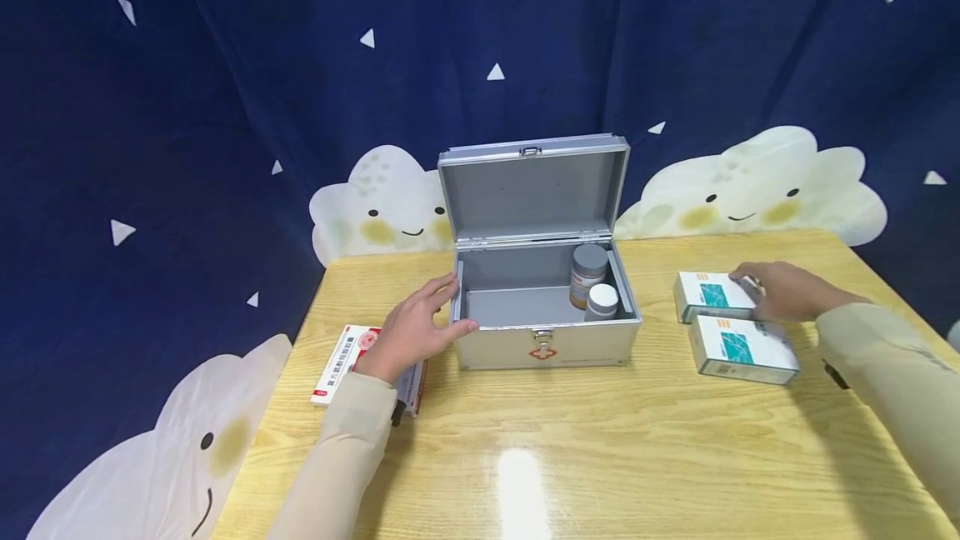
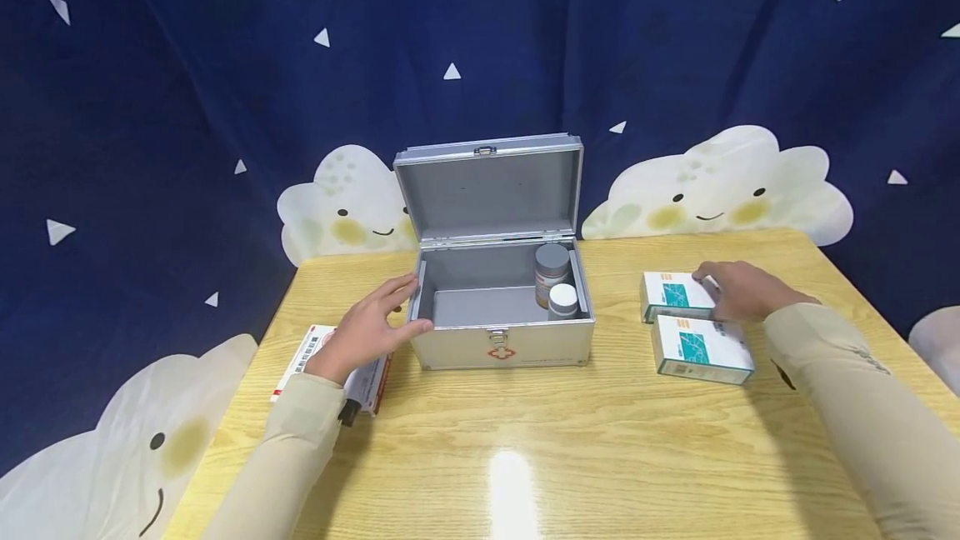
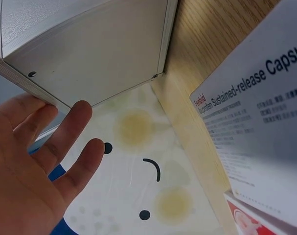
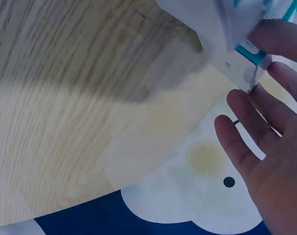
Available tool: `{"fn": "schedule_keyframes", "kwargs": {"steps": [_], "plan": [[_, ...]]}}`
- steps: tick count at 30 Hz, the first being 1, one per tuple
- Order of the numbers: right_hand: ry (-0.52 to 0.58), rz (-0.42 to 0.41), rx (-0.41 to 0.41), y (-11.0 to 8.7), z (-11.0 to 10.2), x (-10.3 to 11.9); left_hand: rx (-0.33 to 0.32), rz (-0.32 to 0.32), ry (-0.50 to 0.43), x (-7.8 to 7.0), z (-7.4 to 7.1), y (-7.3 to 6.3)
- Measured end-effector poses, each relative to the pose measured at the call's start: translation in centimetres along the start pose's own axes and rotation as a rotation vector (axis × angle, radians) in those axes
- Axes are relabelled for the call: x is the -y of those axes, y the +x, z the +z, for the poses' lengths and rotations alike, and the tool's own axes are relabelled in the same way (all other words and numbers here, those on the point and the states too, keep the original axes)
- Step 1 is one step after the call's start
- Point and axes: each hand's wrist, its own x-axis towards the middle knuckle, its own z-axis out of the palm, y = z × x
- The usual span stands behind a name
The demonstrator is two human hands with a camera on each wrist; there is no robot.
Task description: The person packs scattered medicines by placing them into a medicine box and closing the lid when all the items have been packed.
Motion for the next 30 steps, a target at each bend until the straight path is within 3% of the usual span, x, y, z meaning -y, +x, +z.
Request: {"fn": "schedule_keyframes", "kwargs": {"steps": [11, 24, 30], "plan": [[0.013, -0.023, -0.08, -0.6, -1.5, 0.0, -0.011, 0.011, 0.037, 0.0, -0.4, 0.0], [0.083, -0.055, -0.218, -0.6, -3.1, 2.5, -0.001, 0.016, 0.039, 0.1, -0.4, 0.1], [0.105, -0.055, -0.232, -0.6, -3.4, 3.5, 0.01, 0.017, 0.032, 0.1, 0.0, 0.1]]}}
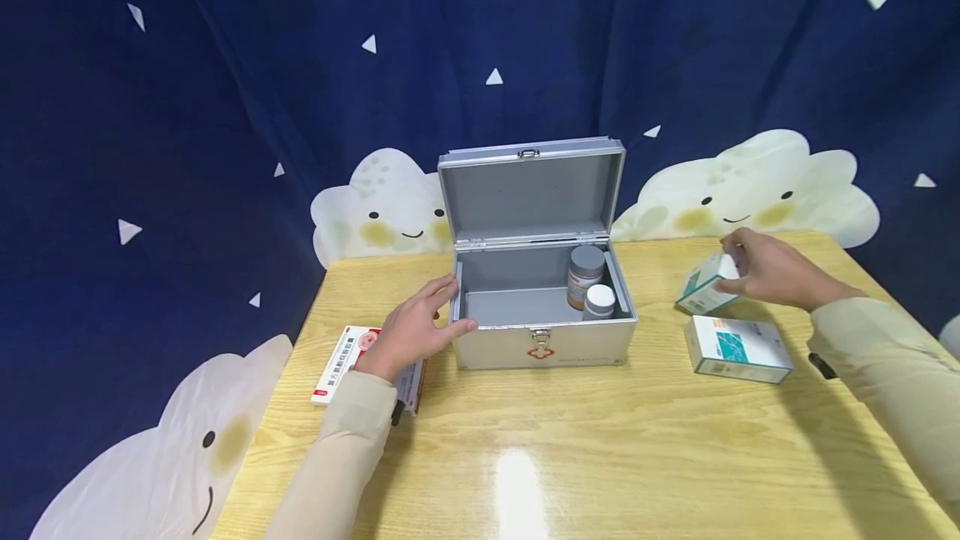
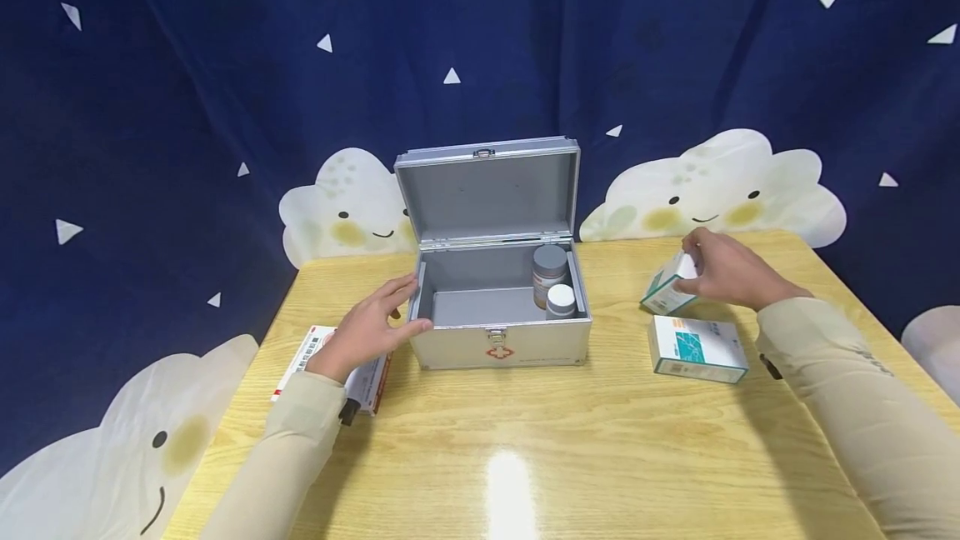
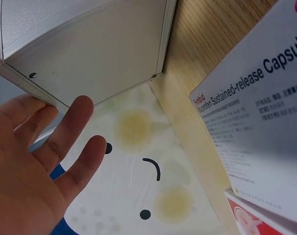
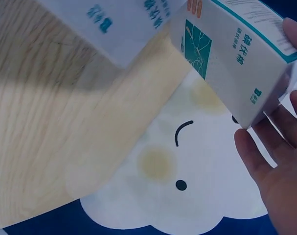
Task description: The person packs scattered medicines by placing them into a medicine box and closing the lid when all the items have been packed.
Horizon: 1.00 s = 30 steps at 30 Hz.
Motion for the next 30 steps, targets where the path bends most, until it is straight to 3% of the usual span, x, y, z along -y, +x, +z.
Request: {"fn": "schedule_keyframes", "kwargs": {"steps": [8, 21, 25, 30], "plan": [[-0.019, -0.041, 0.0, 0.0, 0.3, 0.8, -0.007, -0.006, -0.022, -0.2, -0.1, -0.1], [-0.017, -0.152, -0.01, -0.4, 1.0, 0.3, -0.007, -0.007, -0.021, -0.2, -0.2, -0.1], [-0.02, -0.145, -0.011, -0.4, 1.1, 0.2, -0.011, 0.0, -0.023, -0.2, -0.1, -0.2], [-0.004, -0.077, 0.007, -0.6, 1.0, 0.0, -0.012, 0.006, -0.016, -0.2, -0.1, -0.3]]}}
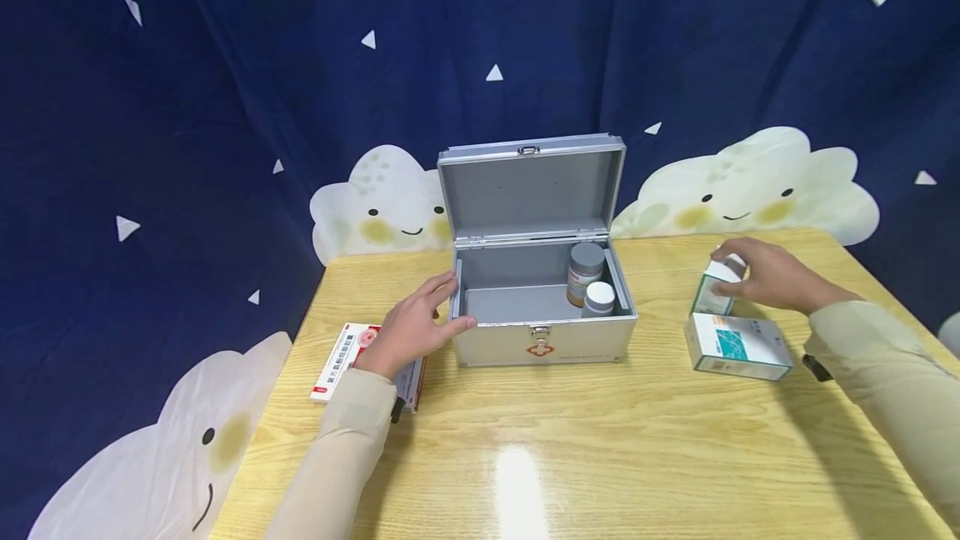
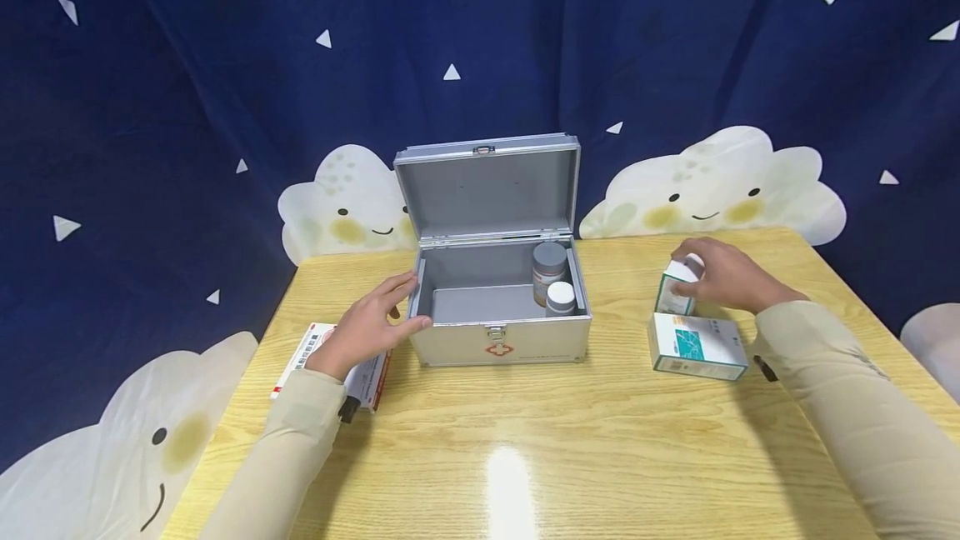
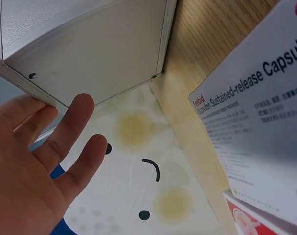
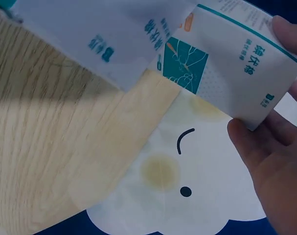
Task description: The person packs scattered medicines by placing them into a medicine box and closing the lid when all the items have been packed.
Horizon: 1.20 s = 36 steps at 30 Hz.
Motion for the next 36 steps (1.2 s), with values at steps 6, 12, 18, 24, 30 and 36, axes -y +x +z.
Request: {"fn": "schedule_keyframes", "kwargs": {"steps": [6, 12, 18, 24, 30, 36], "plan": [[0.014, 0.028, -0.032, -0.5, -0.8, 0.2, 0.005, -0.002, 0.007, 0.0, 0.2, 0.2], [0.018, 0.017, -0.108, -1.0, -1.9, 0.9, 0.021, -0.01, -0.003, 0.0, 0.3, 0.2], [0.009, -0.07, -0.195, -1.3, -2.8, 1.8, 0.011, -0.023, 0.004, 0.0, 0.3, 0.1], [0.023, -0.123, -0.205, -1.7, -3.5, 2.8, 0.011, -0.03, 0.003, -0.1, 0.1, 0.2], [0.039, -0.144, -0.216, -2.5, -4.5, 3.8, 0.022, -0.032, -0.007, -0.1, 0.2, 0.2], [0.036, -0.192, -0.272, -3.1, -5.5, 4.8, 0.01, -0.023, 0.003, 0.0, 0.2, 0.1]]}}
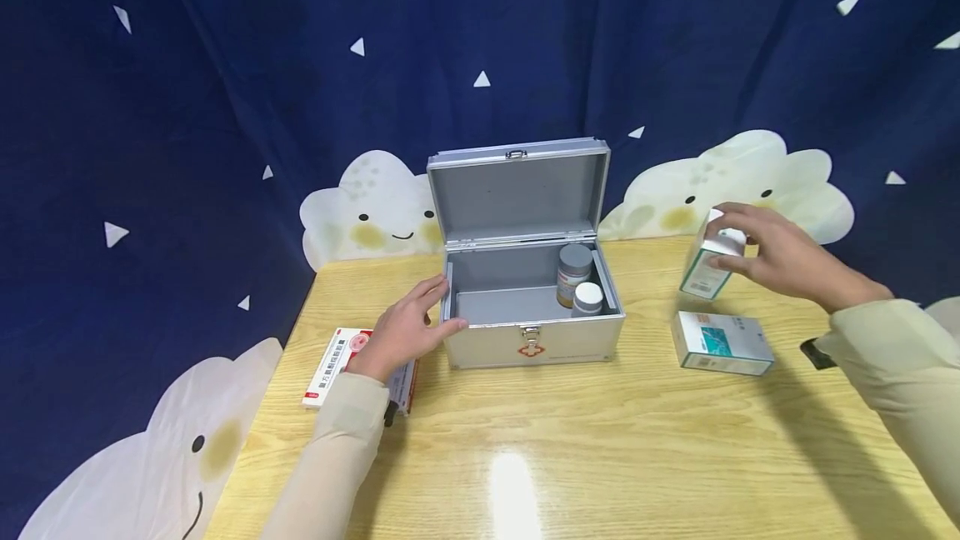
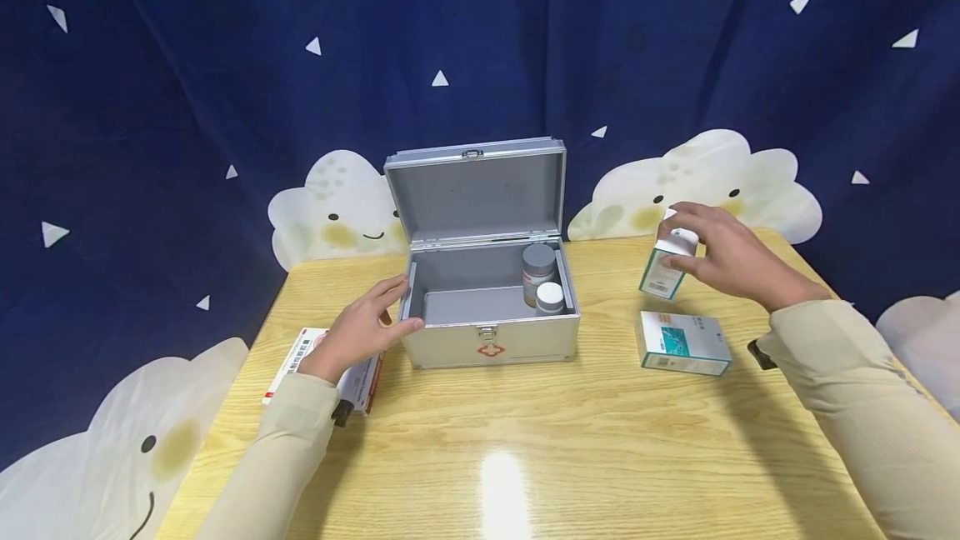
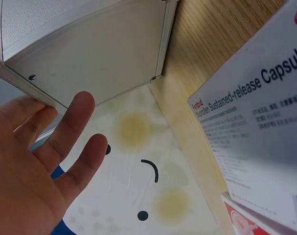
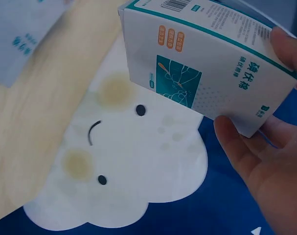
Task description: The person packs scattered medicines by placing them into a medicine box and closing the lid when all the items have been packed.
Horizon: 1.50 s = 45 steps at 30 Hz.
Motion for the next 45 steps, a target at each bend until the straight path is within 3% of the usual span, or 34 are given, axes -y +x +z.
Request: {"fn": "schedule_keyframes", "kwargs": {"steps": [7, 11, 16, 30, 41, 45], "plan": [[0.044, -0.014, -0.057, 0.3, -1.4, 2.4, 0.008, 0.011, -0.005, 0.0, 0.2, -0.1], [0.079, -0.064, -0.089, 0.9, -2.2, 4.2, 0.01, 0.003, -0.017, 0.0, 0.2, -0.2], [0.048, -0.097, -0.084, 1.4, -2.8, 6.2, 0.007, 0.0, -0.012, 0.0, 0.3, -0.3], [0.099, -0.186, -0.179, 2.3, -3.1, 9.0, 0.004, 0.006, -0.006, -0.1, 0.3, -0.2], [0.168, -0.13, -0.088, 3.7, -3.1, 12.7, -0.002, 0.005, 0.022, -0.1, 0.0, -0.1], [0.183, -0.172, -0.046, 4.5, -2.6, 13.8, 0.003, 0.001, 0.023, 0.1, 0.0, 0.0]]}}
